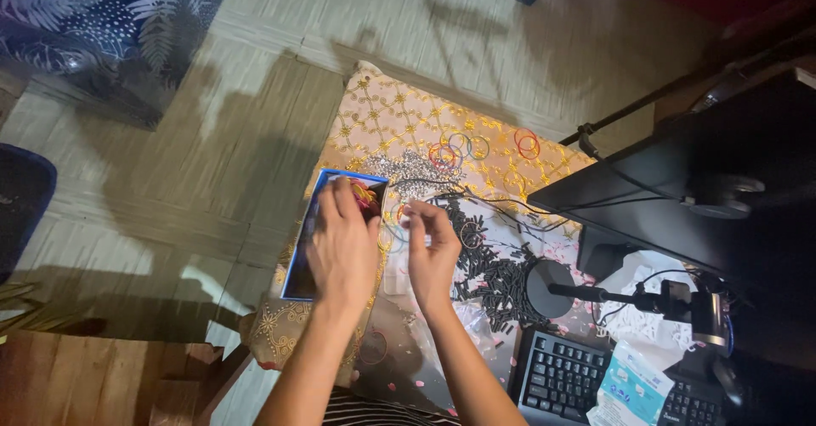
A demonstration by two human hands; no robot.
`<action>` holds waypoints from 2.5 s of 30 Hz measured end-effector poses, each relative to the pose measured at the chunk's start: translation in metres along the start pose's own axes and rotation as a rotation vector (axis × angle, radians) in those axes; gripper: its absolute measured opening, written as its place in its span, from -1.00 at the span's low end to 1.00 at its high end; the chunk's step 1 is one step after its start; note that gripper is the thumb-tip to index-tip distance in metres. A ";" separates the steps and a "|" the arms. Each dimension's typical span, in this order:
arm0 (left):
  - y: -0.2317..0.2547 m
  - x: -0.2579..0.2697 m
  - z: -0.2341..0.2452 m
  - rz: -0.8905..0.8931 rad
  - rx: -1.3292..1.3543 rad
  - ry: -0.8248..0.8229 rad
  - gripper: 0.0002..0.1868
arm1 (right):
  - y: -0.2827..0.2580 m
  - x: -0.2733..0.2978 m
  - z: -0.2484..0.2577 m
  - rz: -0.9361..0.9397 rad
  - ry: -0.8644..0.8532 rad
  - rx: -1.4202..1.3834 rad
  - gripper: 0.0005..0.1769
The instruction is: Organizing small items, craft supplies, and headbands on a table and wall.
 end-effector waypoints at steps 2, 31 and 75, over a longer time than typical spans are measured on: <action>0.023 0.016 0.008 -0.188 -0.012 0.204 -0.28 | 0.035 -0.008 0.022 -0.068 0.070 0.072 -0.84; 0.015 0.077 -0.169 -0.114 0.556 0.251 -0.55 | 0.130 -0.008 0.171 -0.165 0.194 0.437 -0.82; 0.105 -0.077 -0.203 -0.076 0.873 0.071 -0.56 | 0.093 -0.126 0.117 0.165 0.463 0.771 -0.64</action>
Point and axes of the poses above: each hand's wrist, its own x-axis away from the middle knuckle, its own z-axis out of the back of the hand, y = z × x, the point moved 7 cm from there along -x, towards the middle knuckle, and after that the axes turned 13 degrees about -z, right-handed, at the moved point
